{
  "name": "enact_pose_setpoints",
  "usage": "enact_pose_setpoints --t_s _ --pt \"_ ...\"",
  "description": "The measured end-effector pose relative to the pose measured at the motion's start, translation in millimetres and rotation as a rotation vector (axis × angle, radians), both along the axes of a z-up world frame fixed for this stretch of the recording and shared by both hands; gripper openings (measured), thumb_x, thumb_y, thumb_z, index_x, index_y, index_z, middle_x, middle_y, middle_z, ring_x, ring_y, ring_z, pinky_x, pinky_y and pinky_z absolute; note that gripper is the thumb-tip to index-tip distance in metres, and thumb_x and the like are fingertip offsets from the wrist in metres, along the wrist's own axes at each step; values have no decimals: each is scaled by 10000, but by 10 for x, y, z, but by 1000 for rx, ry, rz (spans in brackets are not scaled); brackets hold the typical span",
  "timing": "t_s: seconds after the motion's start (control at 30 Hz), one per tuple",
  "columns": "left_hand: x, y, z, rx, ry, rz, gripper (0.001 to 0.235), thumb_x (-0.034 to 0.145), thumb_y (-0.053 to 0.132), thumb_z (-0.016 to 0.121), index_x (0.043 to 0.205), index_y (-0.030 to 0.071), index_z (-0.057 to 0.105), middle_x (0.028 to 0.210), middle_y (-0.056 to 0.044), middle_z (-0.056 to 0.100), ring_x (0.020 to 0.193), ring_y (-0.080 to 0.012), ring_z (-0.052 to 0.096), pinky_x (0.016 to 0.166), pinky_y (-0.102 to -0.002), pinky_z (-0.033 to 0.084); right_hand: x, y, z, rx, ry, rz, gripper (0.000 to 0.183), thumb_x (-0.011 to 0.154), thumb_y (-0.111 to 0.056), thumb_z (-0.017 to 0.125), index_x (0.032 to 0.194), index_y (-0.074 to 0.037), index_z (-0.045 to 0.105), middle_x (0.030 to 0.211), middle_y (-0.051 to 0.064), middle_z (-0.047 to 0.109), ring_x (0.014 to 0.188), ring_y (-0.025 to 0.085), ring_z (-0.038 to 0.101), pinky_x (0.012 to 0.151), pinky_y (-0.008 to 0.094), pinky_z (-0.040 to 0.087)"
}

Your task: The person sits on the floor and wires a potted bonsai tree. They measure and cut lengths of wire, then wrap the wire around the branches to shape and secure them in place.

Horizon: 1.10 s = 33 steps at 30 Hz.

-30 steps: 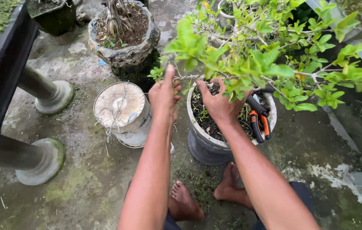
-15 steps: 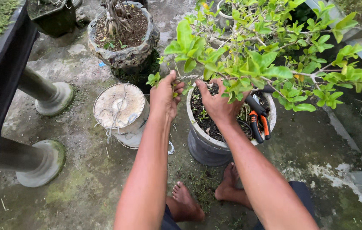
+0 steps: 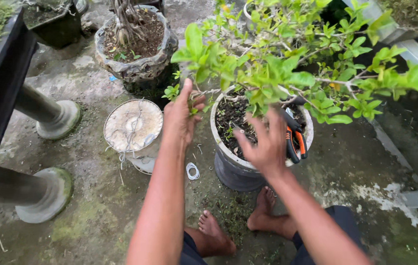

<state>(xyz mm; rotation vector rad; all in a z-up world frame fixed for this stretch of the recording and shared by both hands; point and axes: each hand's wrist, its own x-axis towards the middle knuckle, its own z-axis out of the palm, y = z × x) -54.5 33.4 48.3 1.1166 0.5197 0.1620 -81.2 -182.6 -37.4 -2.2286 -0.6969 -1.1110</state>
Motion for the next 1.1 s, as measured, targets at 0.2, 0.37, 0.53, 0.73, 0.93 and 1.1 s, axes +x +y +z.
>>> enact_pose_setpoints --t_s 0.2,0.37,0.53,0.73,0.93,1.1 --pt "-81 74 18 -8 -27 11 725 908 631 710 1208 -27 656 1049 -170 719 813 -192 731 436 -189 544 -358 -66 -1203 -355 152 -52 276 920 -419 754 1105 -217 725 995 7 640 936 231 642 786 414 482" --pt "-190 80 68 -13 -36 -46 854 880 751 615 1298 6 619 1196 -164 691 954 -212 707 493 -184 564 -341 13 -1138 -435 113 -38 216 895 -327 760 998 -150 691 877 44 598 847 274 601 733 427 464" --pt "-336 78 44 8 -33 -90 918 863 773 601 1361 2 616 1258 -171 714 1017 -222 711 539 -201 559 -326 -16 -1159 -423 139 -24 209 858 -296 776 886 -124 660 821 58 576 824 296 595 712 441 464" --pt "-784 -126 -91 50 -22 -65 707 934 655 645 1296 49 673 1123 -119 784 931 -198 733 539 -234 551 -514 -438 -1125 -480 267 -58 153 928 -338 689 911 -186 678 879 15 617 899 242 584 782 424 445" --pt "-1441 -590 -119 -30 -86 -136 565 961 303 744 1416 -5 614 1211 -167 700 1069 -241 657 683 -288 577 -586 -1012 -1121 -545 362 -196 132 958 -410 668 1027 -323 738 1007 -80 690 1045 191 600 921 405 449" --pt "-1782 -946 -231 -144 -226 -236 586 959 54 669 1511 -39 495 1330 -202 646 1152 -244 636 754 -264 611 -595 -1332 -1113 -553 346 -291 161 957 -410 675 1096 -390 755 1124 -160 738 1144 160 602 1005 405 449"
